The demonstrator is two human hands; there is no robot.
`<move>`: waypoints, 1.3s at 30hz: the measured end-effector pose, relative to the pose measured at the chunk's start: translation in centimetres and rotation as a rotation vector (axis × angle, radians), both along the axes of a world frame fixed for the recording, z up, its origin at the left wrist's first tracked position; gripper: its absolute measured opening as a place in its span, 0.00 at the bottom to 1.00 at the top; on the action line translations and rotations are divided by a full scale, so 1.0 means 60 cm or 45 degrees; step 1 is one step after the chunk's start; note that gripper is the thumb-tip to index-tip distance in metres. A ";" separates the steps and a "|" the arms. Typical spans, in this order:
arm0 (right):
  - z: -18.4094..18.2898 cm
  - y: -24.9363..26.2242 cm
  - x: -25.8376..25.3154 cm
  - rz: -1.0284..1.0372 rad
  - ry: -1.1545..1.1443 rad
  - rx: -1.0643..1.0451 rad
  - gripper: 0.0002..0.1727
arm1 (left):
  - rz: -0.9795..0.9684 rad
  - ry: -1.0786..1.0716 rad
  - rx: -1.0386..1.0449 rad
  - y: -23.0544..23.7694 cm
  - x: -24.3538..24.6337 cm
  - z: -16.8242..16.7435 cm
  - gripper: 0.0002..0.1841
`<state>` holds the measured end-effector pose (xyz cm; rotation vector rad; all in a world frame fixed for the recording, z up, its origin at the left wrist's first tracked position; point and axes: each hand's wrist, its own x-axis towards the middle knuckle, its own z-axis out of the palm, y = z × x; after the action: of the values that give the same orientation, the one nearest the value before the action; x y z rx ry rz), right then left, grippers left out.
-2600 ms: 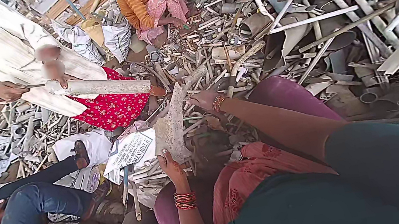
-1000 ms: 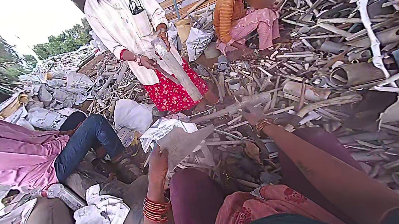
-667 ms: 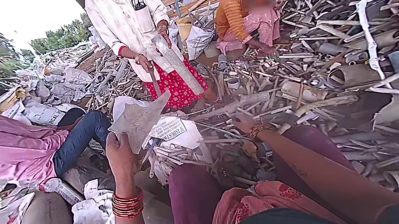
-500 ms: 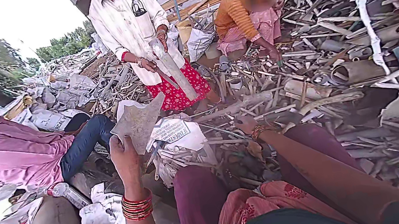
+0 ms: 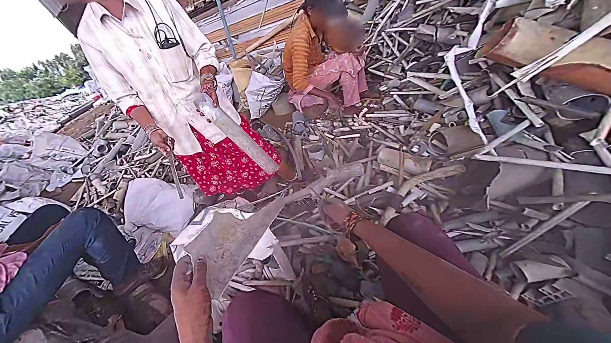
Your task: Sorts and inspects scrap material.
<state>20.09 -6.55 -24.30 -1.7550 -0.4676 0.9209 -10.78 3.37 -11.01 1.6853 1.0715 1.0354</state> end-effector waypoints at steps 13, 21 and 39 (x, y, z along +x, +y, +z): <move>0.004 -0.012 0.010 0.412 0.131 -0.188 0.31 | -0.131 -0.266 -0.371 0.030 0.030 -0.075 0.10; 0.034 -0.023 0.029 0.284 0.351 0.087 0.09 | 0.083 -1.141 -1.047 0.062 0.068 -0.232 0.25; 0.024 0.017 -0.013 0.195 0.173 -0.203 0.14 | 0.408 -0.666 -1.083 0.076 0.107 -0.270 0.27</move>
<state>19.34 -5.53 -22.89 -1.8037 -0.4545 1.2062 -4.39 7.94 -27.23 0.5374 1.1984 0.9384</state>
